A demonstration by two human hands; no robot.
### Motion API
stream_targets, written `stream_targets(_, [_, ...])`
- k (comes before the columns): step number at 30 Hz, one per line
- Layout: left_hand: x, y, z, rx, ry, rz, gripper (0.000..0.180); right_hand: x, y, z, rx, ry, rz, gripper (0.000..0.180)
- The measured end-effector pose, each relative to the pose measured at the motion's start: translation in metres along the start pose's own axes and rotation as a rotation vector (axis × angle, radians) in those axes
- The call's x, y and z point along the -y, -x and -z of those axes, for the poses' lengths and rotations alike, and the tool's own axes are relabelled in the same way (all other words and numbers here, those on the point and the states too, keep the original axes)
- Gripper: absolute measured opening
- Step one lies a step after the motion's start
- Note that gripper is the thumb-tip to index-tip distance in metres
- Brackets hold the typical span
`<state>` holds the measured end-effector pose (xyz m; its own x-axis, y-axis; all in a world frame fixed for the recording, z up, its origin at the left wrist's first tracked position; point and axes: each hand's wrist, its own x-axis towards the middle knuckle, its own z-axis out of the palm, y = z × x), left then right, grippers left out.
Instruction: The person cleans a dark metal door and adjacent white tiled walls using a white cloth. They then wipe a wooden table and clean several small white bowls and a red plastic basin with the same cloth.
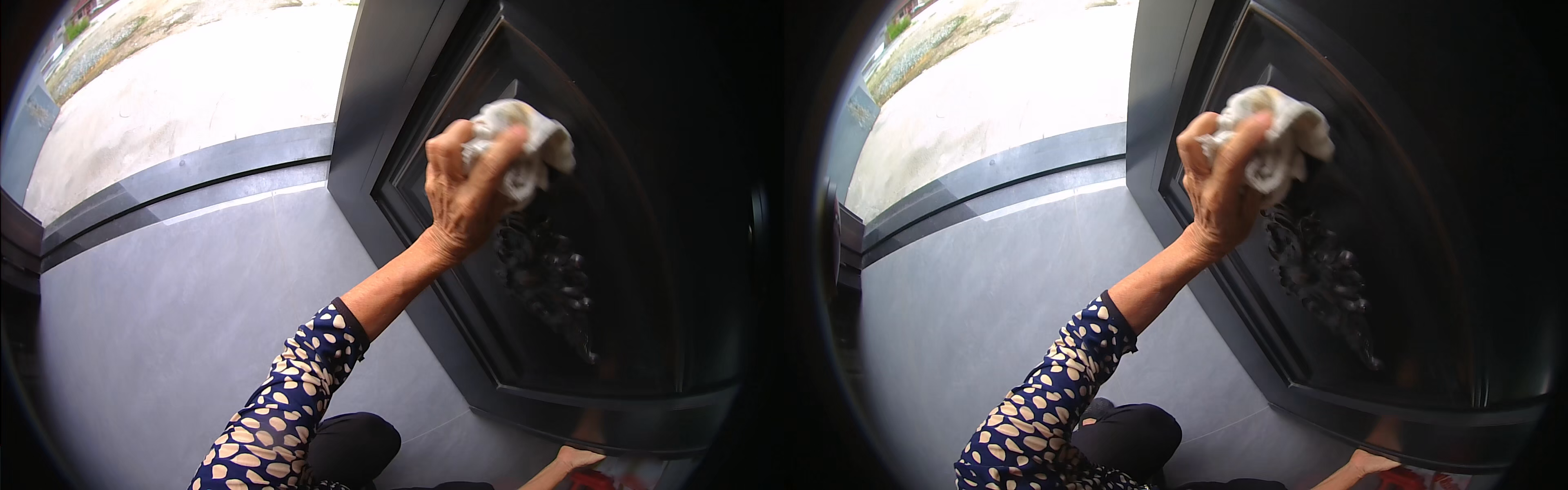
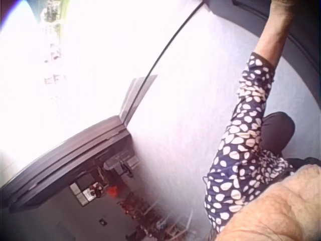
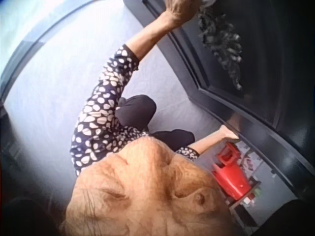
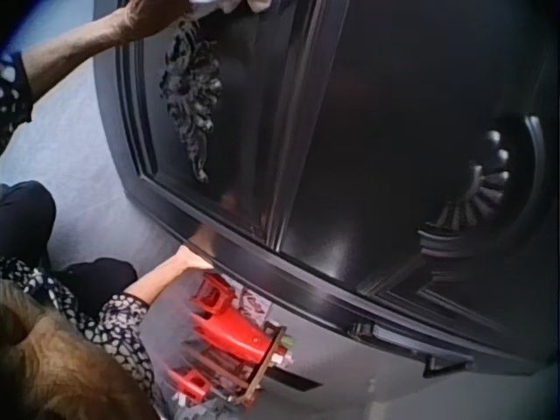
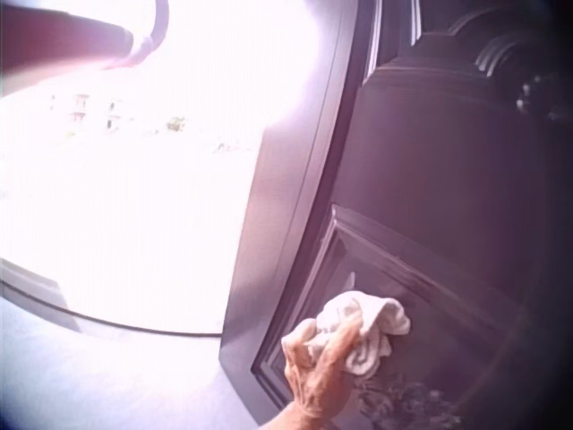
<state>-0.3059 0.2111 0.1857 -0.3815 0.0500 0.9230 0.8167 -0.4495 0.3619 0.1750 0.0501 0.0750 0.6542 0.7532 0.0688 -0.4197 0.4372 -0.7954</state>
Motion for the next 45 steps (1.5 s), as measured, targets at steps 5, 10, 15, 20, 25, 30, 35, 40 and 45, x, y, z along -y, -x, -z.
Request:
stream_targets(5, [0.073,0.02,-0.006,-0.128,-0.214,0.361,0.046,0.007,-0.01,0.005,0.165,0.021,-0.026,0.062])
stream_targets(10, [0.076,0.063,0.004,-0.015,-0.191,0.557,0.044,0.012,-0.008,-0.006,0.024,0.026,-0.011,0.066])
stream_targets(15, [0.066,0.138,0.029,0.194,-0.223,0.752,0.051,0.019,-0.005,-0.031,-0.072,0.046,0.023,0.065])
stream_targets(20, [0.054,0.167,0.03,0.258,-0.06,0.888,0.052,0.006,-0.007,-0.054,-0.103,0.042,0.026,0.065])
stream_targets(25, [0.046,0.082,0.009,0.08,-0.084,0.593,0.048,0.011,0.005,-0.055,-0.163,0.049,0.059,0.064])
stream_targets(30, [0.075,0.047,0.004,-0.052,-0.086,0.836,0.042,0.011,0.014,-0.061,-0.188,0.042,0.088,0.064])
stream_targets(35, [0.011,0.093,0.015,0.107,0.128,0.611,0.055,0.012,0.019,-0.065,-0.229,0.067,0.096,0.064])
stream_targets(40, [-0.062,0.134,0.031,0.251,0.371,0.54,0.07,0.018,0.025,-0.069,-0.248,0.085,0.113,0.063])
stream_targets(45, [-0.056,0.162,0.039,0.489,0.355,0.005,0.046,0.019,0.028,-0.075,-0.274,0.127,0.119,0.063])
